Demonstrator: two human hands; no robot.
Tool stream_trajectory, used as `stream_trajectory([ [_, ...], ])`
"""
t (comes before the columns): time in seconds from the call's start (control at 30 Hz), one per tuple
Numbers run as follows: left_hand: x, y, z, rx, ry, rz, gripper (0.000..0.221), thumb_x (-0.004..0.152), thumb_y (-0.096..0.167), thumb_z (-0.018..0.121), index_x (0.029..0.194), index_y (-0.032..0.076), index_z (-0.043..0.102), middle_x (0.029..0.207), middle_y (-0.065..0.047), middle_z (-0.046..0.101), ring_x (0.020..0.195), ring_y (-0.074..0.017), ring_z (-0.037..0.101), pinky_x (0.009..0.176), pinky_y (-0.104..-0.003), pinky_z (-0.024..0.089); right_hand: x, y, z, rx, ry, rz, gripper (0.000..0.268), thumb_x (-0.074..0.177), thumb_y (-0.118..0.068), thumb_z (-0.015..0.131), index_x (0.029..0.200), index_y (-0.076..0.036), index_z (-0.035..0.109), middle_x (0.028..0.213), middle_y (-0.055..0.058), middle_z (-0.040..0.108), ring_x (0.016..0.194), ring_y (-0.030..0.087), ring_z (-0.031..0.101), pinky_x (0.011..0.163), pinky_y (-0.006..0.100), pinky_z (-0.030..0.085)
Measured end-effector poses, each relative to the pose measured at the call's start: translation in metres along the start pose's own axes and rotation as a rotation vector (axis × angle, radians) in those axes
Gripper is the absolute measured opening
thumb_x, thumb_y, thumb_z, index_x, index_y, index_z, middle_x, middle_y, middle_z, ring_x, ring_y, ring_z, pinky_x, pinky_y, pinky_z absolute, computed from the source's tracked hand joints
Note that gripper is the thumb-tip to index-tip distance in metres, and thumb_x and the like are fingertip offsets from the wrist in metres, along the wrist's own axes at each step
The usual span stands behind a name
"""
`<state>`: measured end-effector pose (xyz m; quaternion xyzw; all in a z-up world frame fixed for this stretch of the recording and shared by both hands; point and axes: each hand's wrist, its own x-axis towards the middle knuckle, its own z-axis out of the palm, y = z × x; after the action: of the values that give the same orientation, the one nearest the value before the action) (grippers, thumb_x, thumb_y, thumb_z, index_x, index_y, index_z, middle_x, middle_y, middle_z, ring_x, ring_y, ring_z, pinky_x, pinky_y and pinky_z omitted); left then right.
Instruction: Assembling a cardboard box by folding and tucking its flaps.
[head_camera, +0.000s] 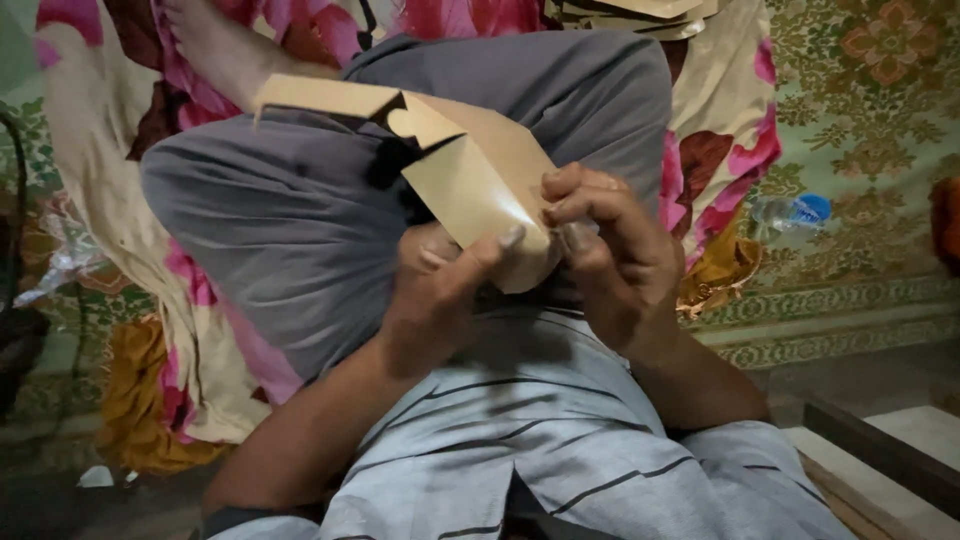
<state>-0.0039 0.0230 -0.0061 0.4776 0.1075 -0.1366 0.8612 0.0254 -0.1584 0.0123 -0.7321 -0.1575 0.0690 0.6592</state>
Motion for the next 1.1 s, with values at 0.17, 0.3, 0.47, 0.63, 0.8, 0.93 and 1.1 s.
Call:
stream_trajectory([
  [0.17,0.002,-0.001,-0.006,-0.161,0.087,-0.041,0.024,0.091,0.009,0.064,0.104,-0.01,0.071,0.1,-0.012,0.074,0.083,-0.0151,0.065,0.078,-0.026,0.051,0.0,0.011,0.002,-0.28,0.038,-0.27,0.044,0.105,-0.038,0.052,0.117,0.004,0.056,0.129,0.02,0.058,0.125,0.032,0.058,0.114,0.044,0.048],
  [0.3,0.005,-0.008,-0.007,-0.308,0.19,0.009,0.016,0.09,0.005,0.07,0.1,-0.008,0.072,0.09,-0.018,0.075,0.078,-0.0224,0.072,0.074,-0.037,0.06,0.004,0.039,0.012,-0.484,0.058,-0.526,0.065,0.087,-0.05,0.079,0.125,-0.002,0.058,0.13,0.019,0.062,0.124,0.039,0.061,0.108,0.05,0.046],
  [0.47,0.008,-0.005,-0.005,-0.218,0.211,0.079,0.017,0.091,0.009,0.071,0.09,-0.008,0.072,0.079,-0.022,0.075,0.072,-0.0297,0.076,0.071,-0.048,0.065,0.013,0.038,0.03,-0.713,0.276,-0.687,0.032,0.093,-0.017,0.073,0.121,-0.003,0.067,0.117,0.019,0.073,0.107,0.043,0.071,0.092,0.052,0.052],
  [0.63,0.006,-0.001,-0.008,-0.151,0.213,0.127,0.012,0.087,0.004,0.074,0.087,-0.008,0.072,0.076,-0.024,0.074,0.067,-0.0312,0.076,0.067,-0.047,0.067,0.009,0.042,0.033,-0.69,0.292,-0.692,0.025,0.097,-0.015,0.067,0.119,-0.004,0.071,0.117,0.018,0.074,0.108,0.041,0.072,0.096,0.05,0.05],
  [0.8,0.005,-0.012,-0.023,-0.204,0.068,0.236,0.02,0.088,0.002,0.066,0.102,-0.012,0.069,0.082,-0.028,0.073,0.074,-0.0375,0.076,0.073,-0.056,0.064,0.017,0.053,0.028,-0.761,0.353,-0.737,0.029,0.102,-0.013,0.062,0.127,0.0,0.065,0.121,0.023,0.071,0.11,0.045,0.069,0.093,0.054,0.049],
  [0.93,-0.008,-0.043,-0.039,-0.333,-0.106,0.175,0.062,0.095,0.015,0.076,0.145,-0.006,0.048,0.132,-0.017,0.065,0.115,-0.0242,0.065,0.103,-0.034,0.052,0.019,0.083,0.025,-0.936,0.455,-0.778,0.022,0.101,-0.009,0.065,0.121,-0.002,0.073,0.118,0.022,0.072,0.105,0.043,0.07,0.093,0.054,0.05],
  [1.1,-0.012,-0.026,-0.041,-0.347,-0.034,0.064,0.05,0.088,0.002,0.072,0.134,-0.006,0.054,0.096,-0.012,0.064,0.074,-0.0171,0.054,0.068,-0.027,0.039,0.014,0.069,0.027,-0.934,0.473,-0.731,0.028,0.106,-0.023,0.058,0.122,-0.006,0.072,0.123,0.019,0.071,0.11,0.04,0.069,0.093,0.055,0.048],
])
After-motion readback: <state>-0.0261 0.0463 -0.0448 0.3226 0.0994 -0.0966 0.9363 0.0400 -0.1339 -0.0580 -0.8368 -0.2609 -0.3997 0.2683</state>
